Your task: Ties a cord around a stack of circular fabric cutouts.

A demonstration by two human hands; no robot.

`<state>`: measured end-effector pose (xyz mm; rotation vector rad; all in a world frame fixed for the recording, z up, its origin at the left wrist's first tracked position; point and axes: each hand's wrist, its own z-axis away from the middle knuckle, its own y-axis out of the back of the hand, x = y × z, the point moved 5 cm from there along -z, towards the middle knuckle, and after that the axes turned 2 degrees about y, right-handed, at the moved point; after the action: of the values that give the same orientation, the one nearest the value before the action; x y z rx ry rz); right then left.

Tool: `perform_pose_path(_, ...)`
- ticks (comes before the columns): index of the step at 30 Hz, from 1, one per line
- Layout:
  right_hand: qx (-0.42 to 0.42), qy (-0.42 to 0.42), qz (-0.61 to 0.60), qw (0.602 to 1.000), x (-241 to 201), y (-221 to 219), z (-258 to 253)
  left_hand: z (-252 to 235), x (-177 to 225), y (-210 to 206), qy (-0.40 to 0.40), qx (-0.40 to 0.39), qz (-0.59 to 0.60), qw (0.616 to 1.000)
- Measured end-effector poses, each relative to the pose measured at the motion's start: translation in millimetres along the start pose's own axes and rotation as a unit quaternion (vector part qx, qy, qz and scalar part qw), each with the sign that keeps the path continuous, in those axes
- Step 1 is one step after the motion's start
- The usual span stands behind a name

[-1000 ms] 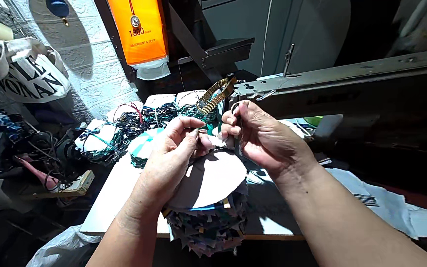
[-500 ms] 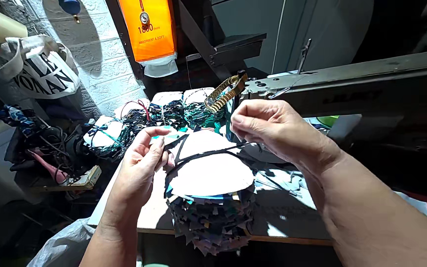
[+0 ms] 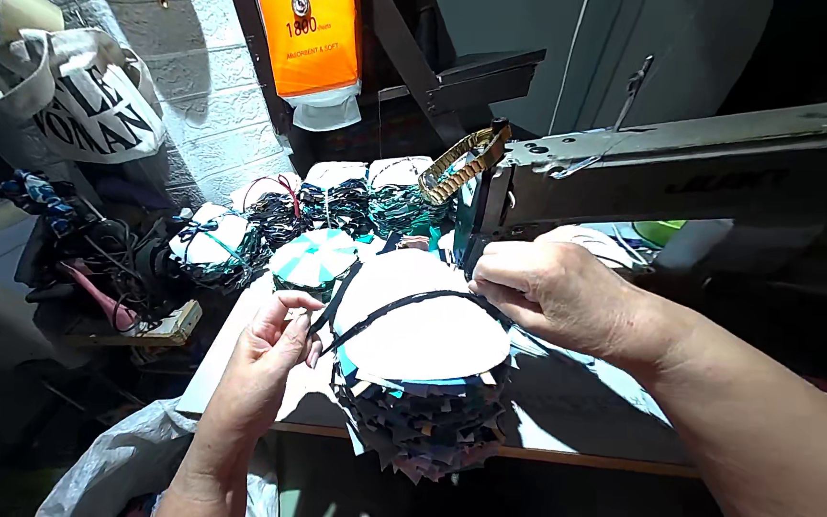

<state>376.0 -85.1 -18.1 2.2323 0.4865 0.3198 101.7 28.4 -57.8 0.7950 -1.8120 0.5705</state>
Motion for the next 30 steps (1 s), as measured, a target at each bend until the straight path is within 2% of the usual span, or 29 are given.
perform_pose_path(4,-0.005,-0.007,-0.008,1.000,1.9,-2.8,4.2,5.8,-5.4,-3.8,0.007,0.010,-0.028,1.000)
perform_pose_path(7,0.002,-0.030,-0.026,0.999,2.6,2.4,0.8,6.4,4.3,-10.2,-0.015,0.033,-0.136,0.990)
perform_pose_path(11,0.004,-0.035,-0.052,0.998,0.4,6.6,-4.0,7.4,21.3,-22.9,-0.092,0.032,-0.339,0.936)
perform_pose_path(17,0.006,-0.067,-0.182,0.981,7.2,-1.8,-3.2,7.9,32.4,-36.2,-0.188,0.009,-0.466,0.865)
perform_pose_path(21,-0.010,-0.117,-0.196,0.974,5.0,-1.7,-8.9,8.3,40.7,-41.5,-0.205,-0.001,-0.560,0.803)
perform_pose_path(26,-0.009,-0.154,-0.133,0.979,-1.9,10.3,-16.2,10.0,47.7,-38.6,-0.178,-0.018,-0.617,0.767)
perform_pose_path(28,-0.009,-0.172,-0.126,0.977,-3.0,13.6,-16.5,10.8,49.4,-35.0,-0.190,-0.018,-0.628,0.754)
perform_pose_path(30,-0.006,-0.173,-0.135,0.976,-5.6,13.9,-17.3,12.8,53.9,-33.7,-0.220,-0.008,-0.651,0.726)
